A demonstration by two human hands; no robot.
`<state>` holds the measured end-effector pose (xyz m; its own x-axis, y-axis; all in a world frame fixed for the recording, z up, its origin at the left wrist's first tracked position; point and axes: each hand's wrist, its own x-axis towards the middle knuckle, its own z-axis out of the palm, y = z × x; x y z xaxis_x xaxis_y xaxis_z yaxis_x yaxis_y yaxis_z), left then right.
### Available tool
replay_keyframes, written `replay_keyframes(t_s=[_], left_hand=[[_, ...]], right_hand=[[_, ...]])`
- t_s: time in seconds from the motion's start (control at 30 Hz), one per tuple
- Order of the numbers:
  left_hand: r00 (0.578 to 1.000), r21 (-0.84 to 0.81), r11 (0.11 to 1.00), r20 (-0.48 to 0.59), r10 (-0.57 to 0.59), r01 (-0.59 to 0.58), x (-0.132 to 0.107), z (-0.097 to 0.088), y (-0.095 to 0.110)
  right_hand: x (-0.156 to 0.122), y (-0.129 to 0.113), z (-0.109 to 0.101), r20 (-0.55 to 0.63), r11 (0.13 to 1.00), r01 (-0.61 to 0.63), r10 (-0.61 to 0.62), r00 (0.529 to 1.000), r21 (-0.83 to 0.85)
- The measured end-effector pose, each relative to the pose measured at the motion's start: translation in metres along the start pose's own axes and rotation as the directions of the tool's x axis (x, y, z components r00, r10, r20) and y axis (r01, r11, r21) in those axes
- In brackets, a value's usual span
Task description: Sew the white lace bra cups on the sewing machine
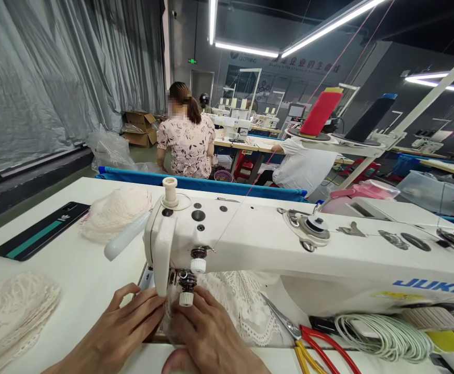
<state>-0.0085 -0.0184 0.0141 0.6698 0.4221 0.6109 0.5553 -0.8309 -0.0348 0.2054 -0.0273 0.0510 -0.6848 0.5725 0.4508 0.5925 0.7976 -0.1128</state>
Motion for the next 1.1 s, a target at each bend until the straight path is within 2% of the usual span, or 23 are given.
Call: replay_keyframes(t_s=[0.2,0.43,0.57,0.7,0.97,1.1], left_hand=[[1.000,0.016,1.000,-0.002,-0.001,0.001,-0.002,0.004,0.001],[0.999,0.023,0.999,0.028,-0.037,0.036,-0.009,0.016,0.001],[0.999,-0.051,0.998,-0.024,-0.027,0.026,-0.001,0.011,0.001],[0.999,-0.050,0.999,-0.037,-0.013,0.011,0.007,0.004,0.001],[1.000,-0.037,0.999,0.000,-0.004,0.004,0.003,0.005,0.001],[0.999,-0.060,0.998,-0.046,-0.026,0.023,0.004,0.004,0.001]], right_hand=[[-0.004,-0.004,0.011,0.001,0.998,0.054,-0.054,0.999,0.011],[-0.003,-0.004,0.009,-0.074,0.995,0.094,-0.092,0.993,0.020],[-0.003,-0.006,0.008,-0.086,0.994,0.109,-0.110,0.990,-0.017],[0.000,-0.009,0.005,-0.073,0.996,0.081,-0.083,0.994,-0.033],[0.001,-0.008,0.005,-0.089,0.997,0.067,-0.070,0.994,-0.041],[0.000,-0.006,0.003,-0.099,0.999,0.048,-0.047,0.994,0.006]])
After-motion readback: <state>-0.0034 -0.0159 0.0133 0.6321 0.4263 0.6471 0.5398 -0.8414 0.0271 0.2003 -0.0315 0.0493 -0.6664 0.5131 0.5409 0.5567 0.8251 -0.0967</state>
